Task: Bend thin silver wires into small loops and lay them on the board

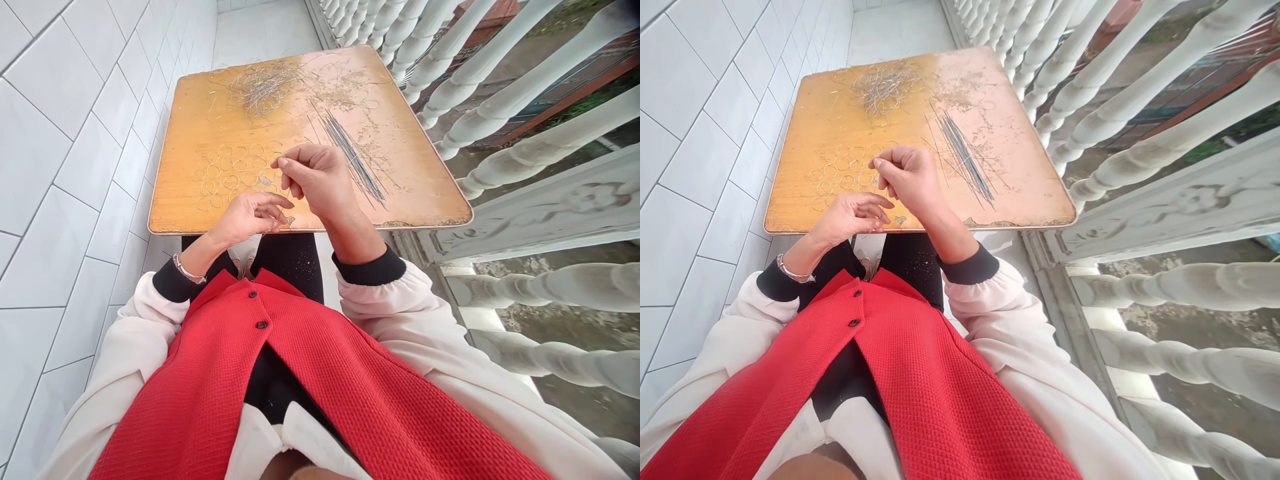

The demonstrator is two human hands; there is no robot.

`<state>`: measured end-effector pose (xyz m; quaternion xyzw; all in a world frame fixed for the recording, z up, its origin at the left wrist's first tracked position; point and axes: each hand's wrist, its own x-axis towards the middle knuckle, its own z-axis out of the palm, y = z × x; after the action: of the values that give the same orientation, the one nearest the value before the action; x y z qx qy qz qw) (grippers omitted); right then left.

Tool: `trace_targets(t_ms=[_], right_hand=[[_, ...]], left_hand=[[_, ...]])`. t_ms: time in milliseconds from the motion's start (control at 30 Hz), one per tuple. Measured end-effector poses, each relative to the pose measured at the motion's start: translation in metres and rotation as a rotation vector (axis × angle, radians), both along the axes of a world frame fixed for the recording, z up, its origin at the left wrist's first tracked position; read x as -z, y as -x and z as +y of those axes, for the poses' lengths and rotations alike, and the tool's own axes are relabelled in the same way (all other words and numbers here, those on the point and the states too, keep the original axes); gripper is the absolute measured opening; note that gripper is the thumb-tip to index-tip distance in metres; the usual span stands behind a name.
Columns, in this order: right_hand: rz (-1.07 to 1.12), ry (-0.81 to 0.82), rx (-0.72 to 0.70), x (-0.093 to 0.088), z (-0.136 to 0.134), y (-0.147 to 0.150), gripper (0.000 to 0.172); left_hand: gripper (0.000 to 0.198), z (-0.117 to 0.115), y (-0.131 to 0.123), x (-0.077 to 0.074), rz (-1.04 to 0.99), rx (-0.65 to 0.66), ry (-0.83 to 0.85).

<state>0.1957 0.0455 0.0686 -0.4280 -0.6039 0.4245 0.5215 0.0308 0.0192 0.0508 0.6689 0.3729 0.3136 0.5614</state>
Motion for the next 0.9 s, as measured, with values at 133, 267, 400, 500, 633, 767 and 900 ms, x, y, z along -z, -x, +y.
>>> trace_targets(t_ms=[133, 267, 400, 500, 633, 767, 900], right_hand=[[0.073, 0.1, -0.12, 0.001, 0.004, -0.003, 0.02], [0.089, 0.069, -0.096, 0.003, 0.003, -0.003, 0.019], [0.045, 0.005, -0.027, 0.002, 0.0, 0.0, 0.018], [-0.002, -0.02, -0.023, 0.003, 0.0, 0.002, 0.019], [-0.017, -0.029, -0.057, 0.006, 0.0, 0.001, 0.021], [0.04, -0.006, -0.104, 0.009, 0.001, -0.001, 0.022], [0.166, 0.072, -0.144, 0.012, 0.003, 0.002, 0.024]], left_hand=[[0.027, 0.007, 0.01, 0.014, -0.035, 0.004, -0.095], [0.034, 0.005, 0.023, 0.008, 0.005, 0.101, 0.038], [0.037, 0.002, 0.026, -0.009, 0.072, 0.066, 0.076], [0.027, 0.004, 0.021, -0.019, 0.051, -0.147, -0.019], [0.014, 0.008, 0.014, -0.021, 0.012, -0.319, -0.099], [0.008, 0.011, 0.011, -0.015, -0.004, -0.339, -0.111], [0.009, 0.01, 0.007, -0.006, -0.036, -0.336, -0.141]])
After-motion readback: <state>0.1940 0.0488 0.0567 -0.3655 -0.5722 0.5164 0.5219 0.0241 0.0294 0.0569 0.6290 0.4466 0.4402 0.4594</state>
